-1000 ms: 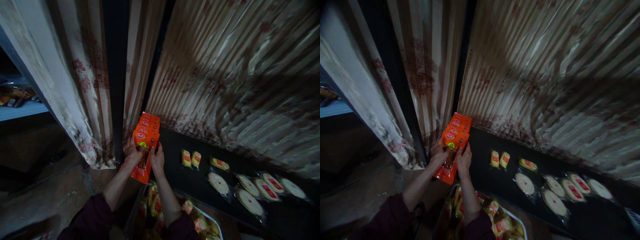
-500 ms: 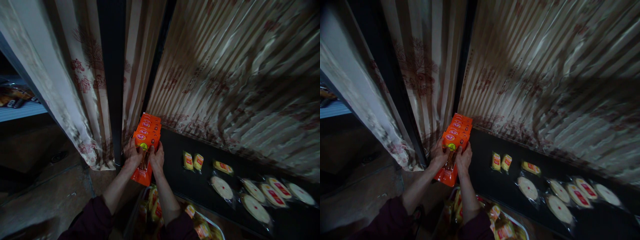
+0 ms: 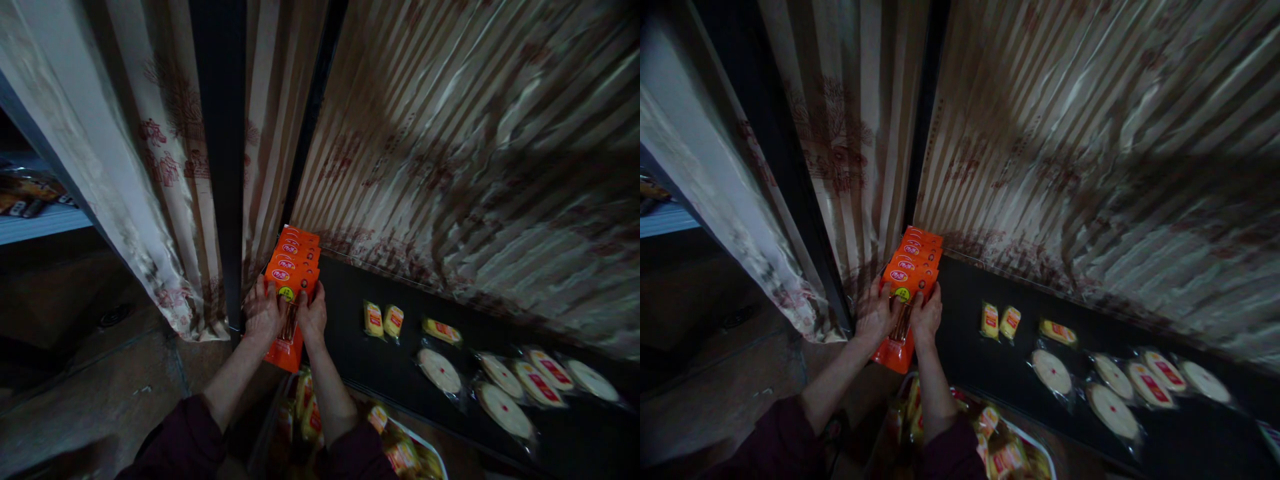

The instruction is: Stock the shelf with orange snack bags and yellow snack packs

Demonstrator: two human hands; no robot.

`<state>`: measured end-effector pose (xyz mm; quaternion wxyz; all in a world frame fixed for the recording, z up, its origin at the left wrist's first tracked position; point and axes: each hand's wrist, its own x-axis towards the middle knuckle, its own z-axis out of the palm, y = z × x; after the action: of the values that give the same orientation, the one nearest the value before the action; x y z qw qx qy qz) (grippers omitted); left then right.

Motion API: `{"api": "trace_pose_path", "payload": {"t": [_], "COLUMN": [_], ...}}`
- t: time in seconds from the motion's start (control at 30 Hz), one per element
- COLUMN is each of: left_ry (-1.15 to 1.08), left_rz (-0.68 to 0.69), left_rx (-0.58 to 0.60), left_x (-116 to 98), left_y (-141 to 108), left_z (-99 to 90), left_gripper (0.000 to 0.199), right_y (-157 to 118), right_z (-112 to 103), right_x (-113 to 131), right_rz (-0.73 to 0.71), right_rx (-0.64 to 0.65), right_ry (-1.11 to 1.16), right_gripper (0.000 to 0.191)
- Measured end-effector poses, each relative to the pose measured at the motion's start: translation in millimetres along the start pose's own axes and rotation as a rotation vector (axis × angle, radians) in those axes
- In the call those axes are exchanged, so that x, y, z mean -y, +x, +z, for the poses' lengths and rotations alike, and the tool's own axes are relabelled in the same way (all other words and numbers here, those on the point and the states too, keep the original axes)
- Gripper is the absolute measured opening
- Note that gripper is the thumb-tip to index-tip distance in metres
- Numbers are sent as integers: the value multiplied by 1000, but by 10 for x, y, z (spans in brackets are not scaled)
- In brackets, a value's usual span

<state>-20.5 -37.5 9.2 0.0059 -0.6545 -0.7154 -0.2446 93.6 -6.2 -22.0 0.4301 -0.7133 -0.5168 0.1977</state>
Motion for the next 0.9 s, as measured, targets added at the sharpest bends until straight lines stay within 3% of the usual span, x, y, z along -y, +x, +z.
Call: {"api": "trace_pose_path", "payload": {"t": [0.27,0.43,0.67,0.9], "left_ry": [-49,-111,-145,-162], "left_rz": [133,285,316,301], "left_rx": [-55,17,115,116], "left_x": [-59,-115,-88,-60], "left_y": [-172,-380,-447,-386], "left_z": [-33,61,122,143], "left_gripper": [46,52,58,55], "right_y": [-36,-150,-249,-228], "right_z": [-46,-105,-126,-83], "right_x": [-39,-138,-170,-79], "right_rz": [-8,-36,-60,-47], "right_rx": [4,-5,-33,-11], "right_ry": [48,78,37,-23], "right_gripper": [67,73,64,59]}}
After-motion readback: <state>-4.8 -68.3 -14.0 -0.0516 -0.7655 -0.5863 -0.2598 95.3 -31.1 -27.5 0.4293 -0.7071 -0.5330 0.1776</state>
